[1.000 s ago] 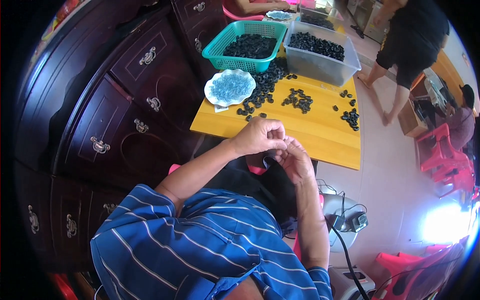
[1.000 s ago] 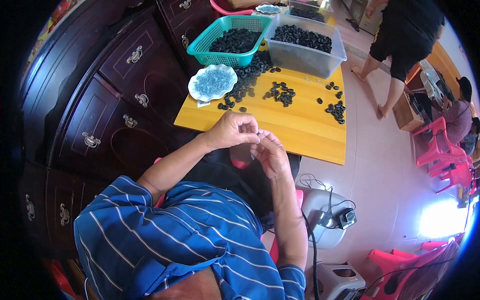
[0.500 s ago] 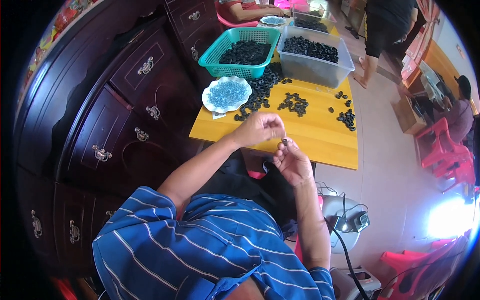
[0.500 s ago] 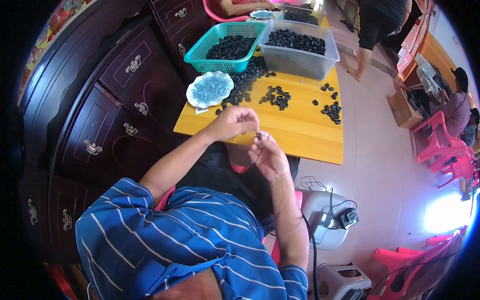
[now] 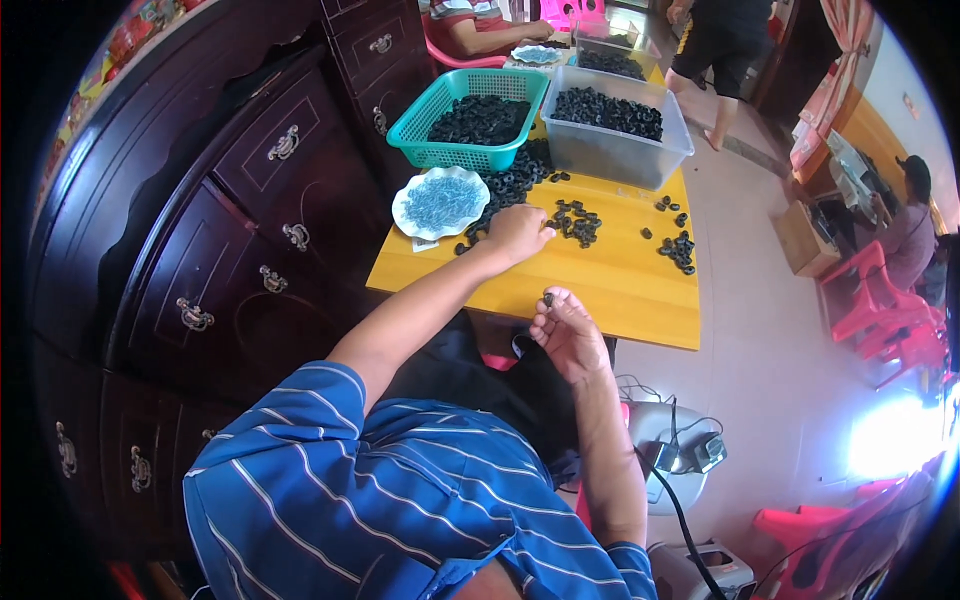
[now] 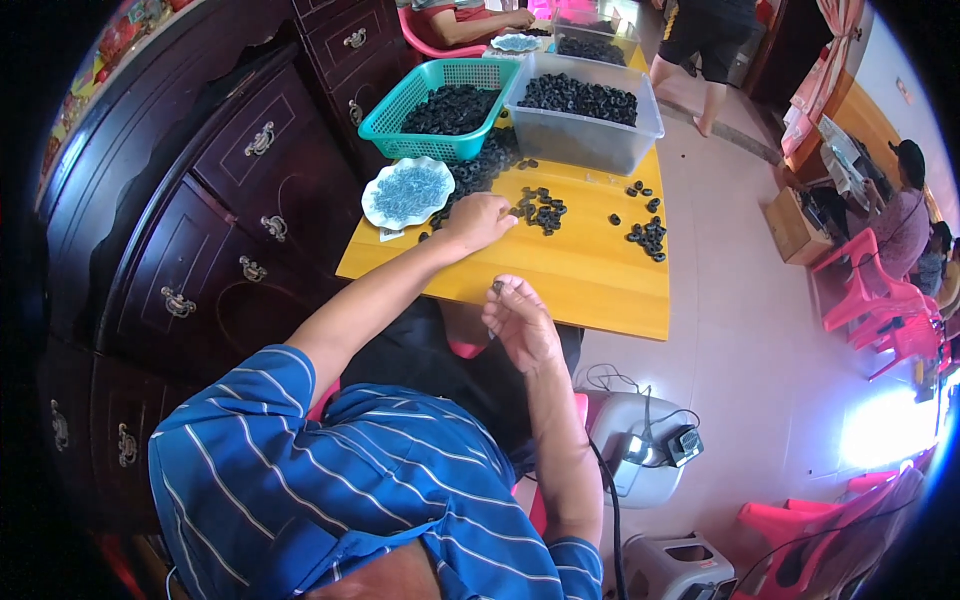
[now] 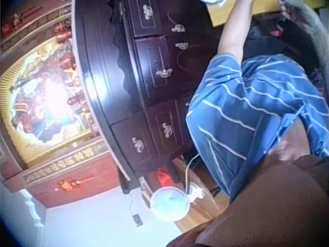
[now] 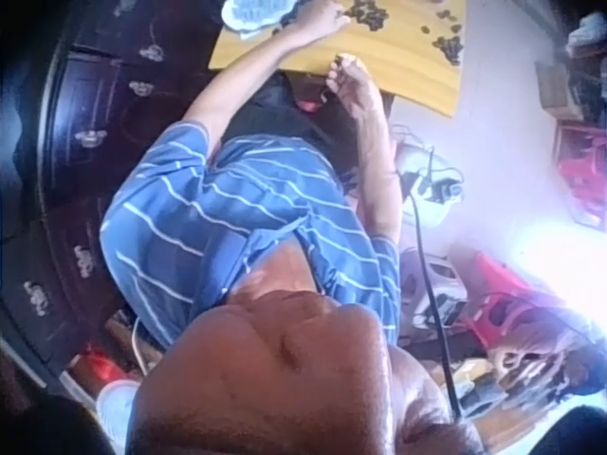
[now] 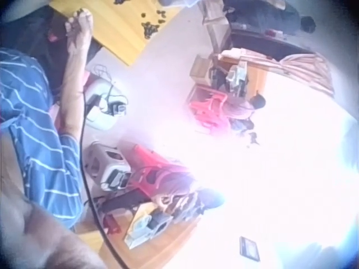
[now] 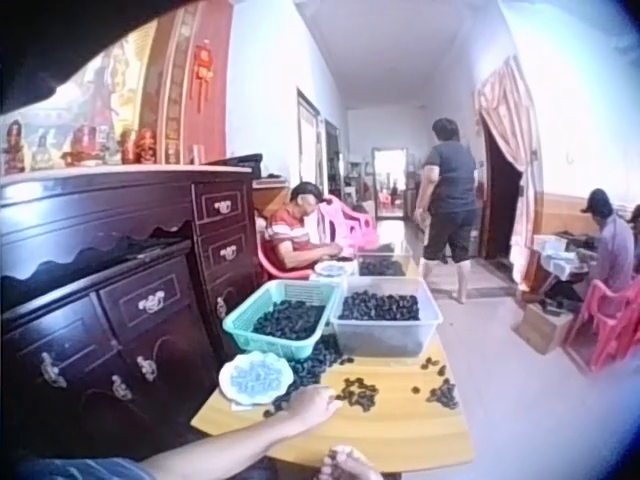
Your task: Assembling small black components by inserting blue pieces.
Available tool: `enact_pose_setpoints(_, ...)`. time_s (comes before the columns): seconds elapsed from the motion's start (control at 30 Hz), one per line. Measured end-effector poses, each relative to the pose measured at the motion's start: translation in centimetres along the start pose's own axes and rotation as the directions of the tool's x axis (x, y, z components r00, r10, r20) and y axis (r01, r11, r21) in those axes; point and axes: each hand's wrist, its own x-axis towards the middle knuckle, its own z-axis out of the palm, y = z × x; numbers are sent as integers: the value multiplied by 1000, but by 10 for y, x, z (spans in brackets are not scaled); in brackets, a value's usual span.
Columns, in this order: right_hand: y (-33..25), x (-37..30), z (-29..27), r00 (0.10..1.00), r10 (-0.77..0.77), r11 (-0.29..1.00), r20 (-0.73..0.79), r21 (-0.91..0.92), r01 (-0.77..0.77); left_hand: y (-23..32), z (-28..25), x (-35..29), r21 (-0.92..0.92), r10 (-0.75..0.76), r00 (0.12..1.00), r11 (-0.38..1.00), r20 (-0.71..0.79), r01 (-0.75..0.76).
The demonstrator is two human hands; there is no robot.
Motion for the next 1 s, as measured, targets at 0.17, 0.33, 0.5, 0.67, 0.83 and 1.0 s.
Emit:
enact_pose_setpoints(0.17, 1, 1, 4, 1000, 16, 1000, -2, -1, -16, -10, 12, 5, 63, 9, 999, 998, -47, -6)
enact_pose_setpoints(0.33, 1, 1, 1, 1000, 11, 1000, -19, -13, -12, -5, 4, -4, 19, 15, 997, 1000, -71, -14)
enact_pose_setpoints(0.5, 2, 2, -1, 1000, 10, 1000, -16, -9, -10, 0, -19, -26, -167, -9, 984, 986, -175, -20)
enact_pose_setpoints(0.67, 2, 2, -1, 999, 0, 999, -39, -40, -2, 10, -50, -66, -755, -86, 966, 608, 243, 244)
enact_pose_setpoints(0.83, 3, 3, 0, 998, -24, 997, -61, -75, 19, 11, -68, -93, -852, -48, 948, 425, 314, 304)
enact_pose_setpoints(1.0, 6, 3, 1, 995, -47, 989, -86, -147, 34, 18, -82, -101, -899, 38, 934, 286, 357, 332)
